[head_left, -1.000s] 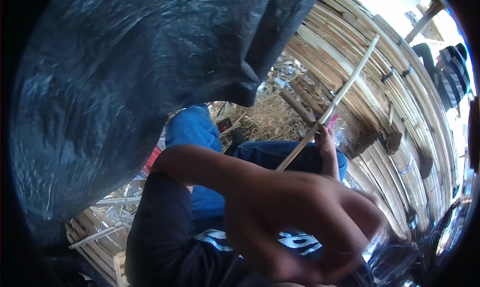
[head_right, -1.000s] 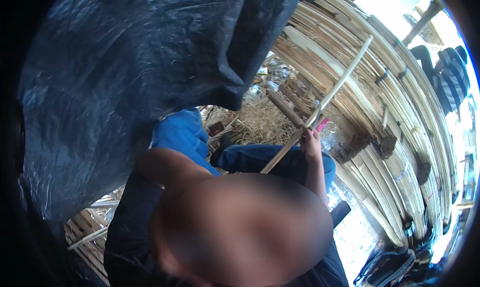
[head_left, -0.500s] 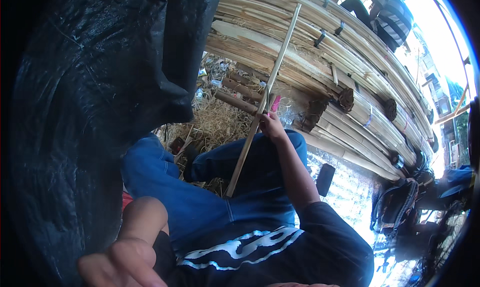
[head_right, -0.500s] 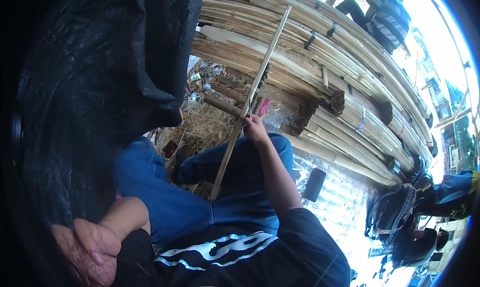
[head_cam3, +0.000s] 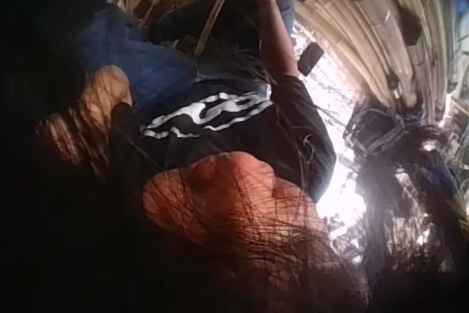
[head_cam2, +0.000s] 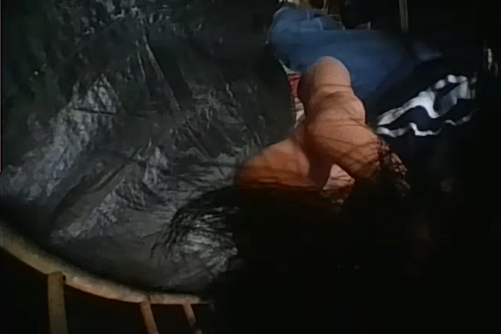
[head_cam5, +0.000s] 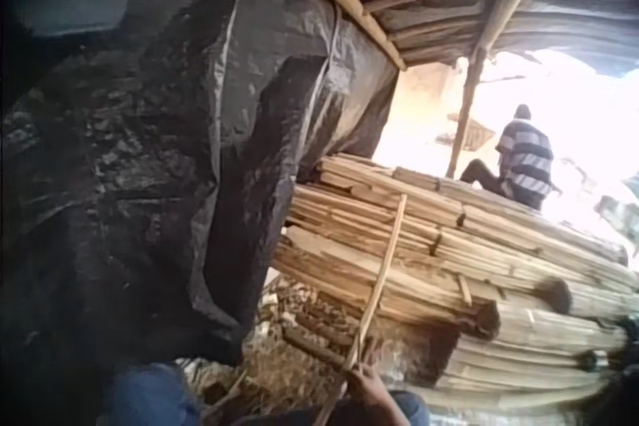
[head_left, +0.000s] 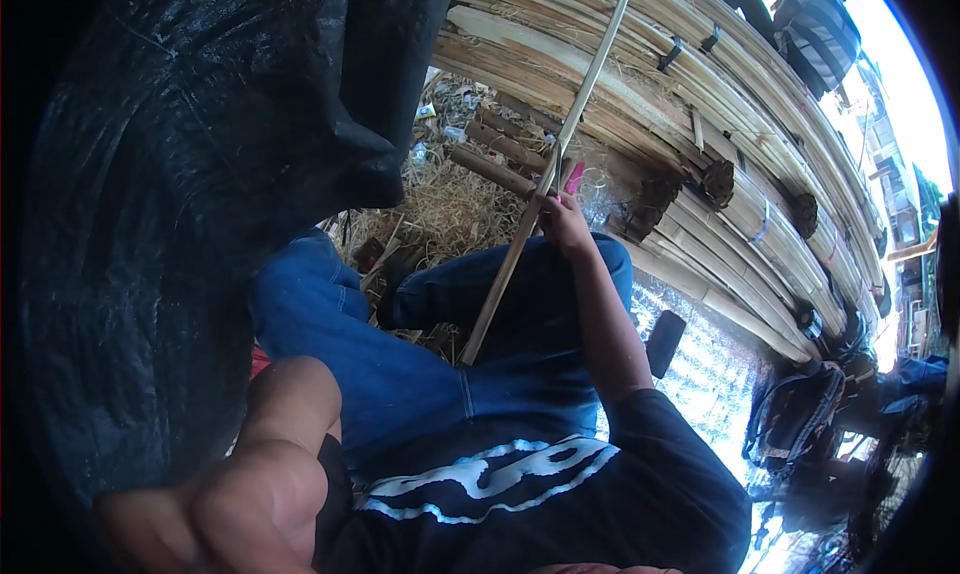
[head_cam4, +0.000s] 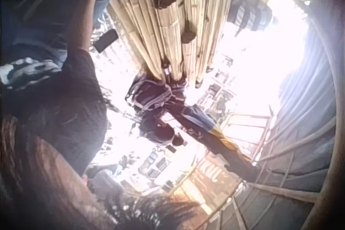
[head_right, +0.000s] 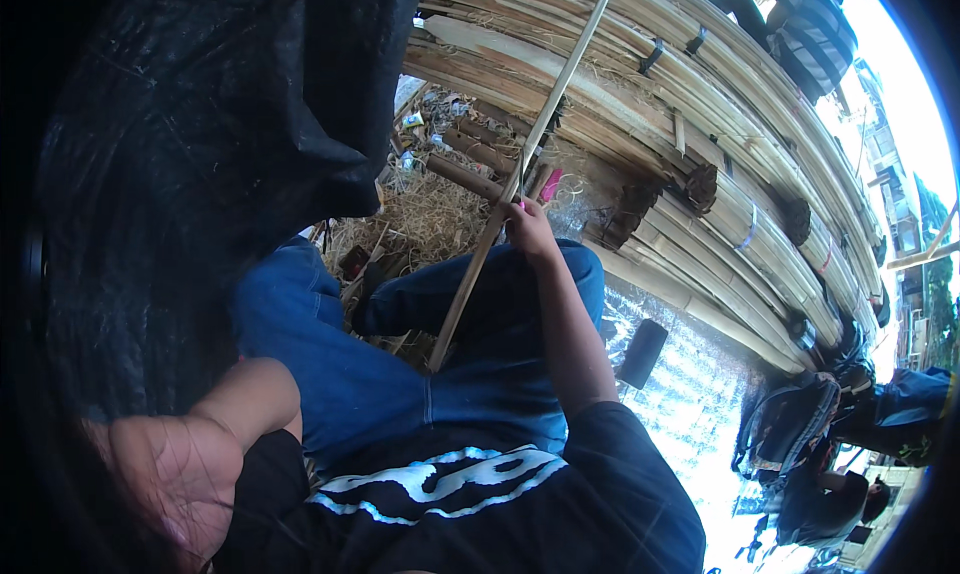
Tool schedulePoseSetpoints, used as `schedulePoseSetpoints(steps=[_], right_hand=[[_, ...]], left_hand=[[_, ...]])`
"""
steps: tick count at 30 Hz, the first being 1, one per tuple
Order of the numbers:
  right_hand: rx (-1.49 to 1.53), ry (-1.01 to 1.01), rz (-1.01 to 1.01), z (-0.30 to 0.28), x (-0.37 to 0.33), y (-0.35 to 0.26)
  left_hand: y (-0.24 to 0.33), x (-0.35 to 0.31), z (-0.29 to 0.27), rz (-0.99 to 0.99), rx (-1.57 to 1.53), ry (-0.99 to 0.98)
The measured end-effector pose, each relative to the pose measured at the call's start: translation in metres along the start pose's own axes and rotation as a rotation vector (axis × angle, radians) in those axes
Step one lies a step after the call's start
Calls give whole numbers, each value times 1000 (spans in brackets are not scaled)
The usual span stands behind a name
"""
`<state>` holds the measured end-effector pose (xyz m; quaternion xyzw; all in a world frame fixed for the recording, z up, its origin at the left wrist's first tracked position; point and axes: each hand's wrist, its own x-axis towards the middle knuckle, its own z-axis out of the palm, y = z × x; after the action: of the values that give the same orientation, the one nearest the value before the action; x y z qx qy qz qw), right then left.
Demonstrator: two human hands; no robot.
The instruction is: The recorder uses a small knife to shave and smooth a long strip of bamboo while sitting in a workshop.
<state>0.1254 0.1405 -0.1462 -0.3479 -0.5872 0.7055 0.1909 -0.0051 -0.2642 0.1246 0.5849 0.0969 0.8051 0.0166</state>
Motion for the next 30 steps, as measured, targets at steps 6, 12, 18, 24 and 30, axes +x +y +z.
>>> schedulePoseSetpoints(steps=[6,12,18,24,30], right_hand=[[23,-35,6,-3,-1,1],[32,-31,28,-2,-2,-3],[30,-36,10,-3,-4,-2],[44,-54,26,0,-1,-2],[17,-28,43,-7,-3,-2]], left_hand=[[-1,-6,3,15,-12,6],[-5,-12,6,42,-39,0],[-8,-10,10,-67,57,-10],[-19,6,16,-183,10,-182],[-55,19,23,-190,10,-320]])
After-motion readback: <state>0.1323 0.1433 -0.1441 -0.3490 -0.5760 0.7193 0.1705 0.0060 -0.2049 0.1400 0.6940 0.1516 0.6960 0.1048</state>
